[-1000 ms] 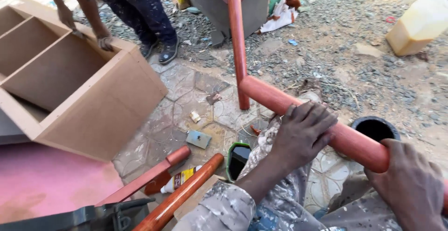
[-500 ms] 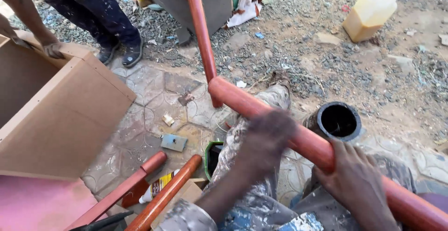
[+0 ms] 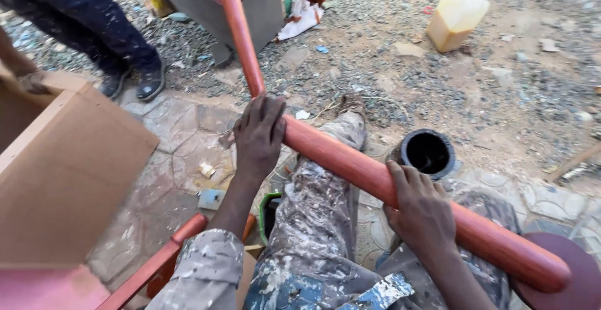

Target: Sanding a wooden furniture leg with sandpaper to smooth the surface.

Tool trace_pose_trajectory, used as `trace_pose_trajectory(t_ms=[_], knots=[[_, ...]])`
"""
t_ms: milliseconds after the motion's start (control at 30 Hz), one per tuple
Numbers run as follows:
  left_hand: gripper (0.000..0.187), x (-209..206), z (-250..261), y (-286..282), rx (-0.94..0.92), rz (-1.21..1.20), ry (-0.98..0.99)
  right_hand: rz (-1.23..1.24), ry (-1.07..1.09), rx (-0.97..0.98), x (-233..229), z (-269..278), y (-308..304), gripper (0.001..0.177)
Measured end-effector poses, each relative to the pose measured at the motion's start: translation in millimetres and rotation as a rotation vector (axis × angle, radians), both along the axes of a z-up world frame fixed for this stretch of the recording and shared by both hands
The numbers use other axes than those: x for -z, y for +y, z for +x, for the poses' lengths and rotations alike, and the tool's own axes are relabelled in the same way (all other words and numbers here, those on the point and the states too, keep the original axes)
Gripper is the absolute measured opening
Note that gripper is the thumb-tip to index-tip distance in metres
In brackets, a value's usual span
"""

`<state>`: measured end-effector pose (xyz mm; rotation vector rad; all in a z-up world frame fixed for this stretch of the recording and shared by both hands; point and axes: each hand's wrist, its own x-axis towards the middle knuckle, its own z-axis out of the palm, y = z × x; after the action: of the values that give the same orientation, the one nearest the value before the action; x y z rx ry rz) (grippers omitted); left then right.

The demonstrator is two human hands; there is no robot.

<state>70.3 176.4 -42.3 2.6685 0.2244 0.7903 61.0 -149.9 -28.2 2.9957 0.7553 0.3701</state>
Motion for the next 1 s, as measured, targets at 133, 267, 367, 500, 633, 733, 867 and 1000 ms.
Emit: trace_pose_trajectory(t_ms=[133,267,367,500,633,733,867,1000], knots=[[0.050,-21,-10,-28,0.119,0.024,-0.052,0.096,0.113,-0.108,-12,-7,-26,0.096],[0.079,-38,-18,-87,0.388,-0.144,0.011,0.127,0.262,0.081,-25,-28,-85,0.081],[0.080,-53,-28,-132,0.601,-0.184,0.158,0.140,0.157,0.221,-26,-60,-138,0.062],[0.063,-47,-20,-166,0.842,-0.098,0.348,0.301,-0.008,0.168,21,-76,-217,0.060],[0.077,-39,-15,-197,0.966,-0.067,0.358,0.454,0.091,0.178,100,-49,-288,0.069],[0.096,-49,-16,-206,0.890,0.050,0.431,0.693,0.085,0.551,95,-49,-269,0.058],[0.092,-50,-14,-201,0.831,0.109,0.440,0.882,0.169,0.672,51,-27,-238,0.041],[0.084,-58,-35,-171,0.813,-0.014,0.363,0.798,-0.085,0.396,14,-15,-210,0.036]])
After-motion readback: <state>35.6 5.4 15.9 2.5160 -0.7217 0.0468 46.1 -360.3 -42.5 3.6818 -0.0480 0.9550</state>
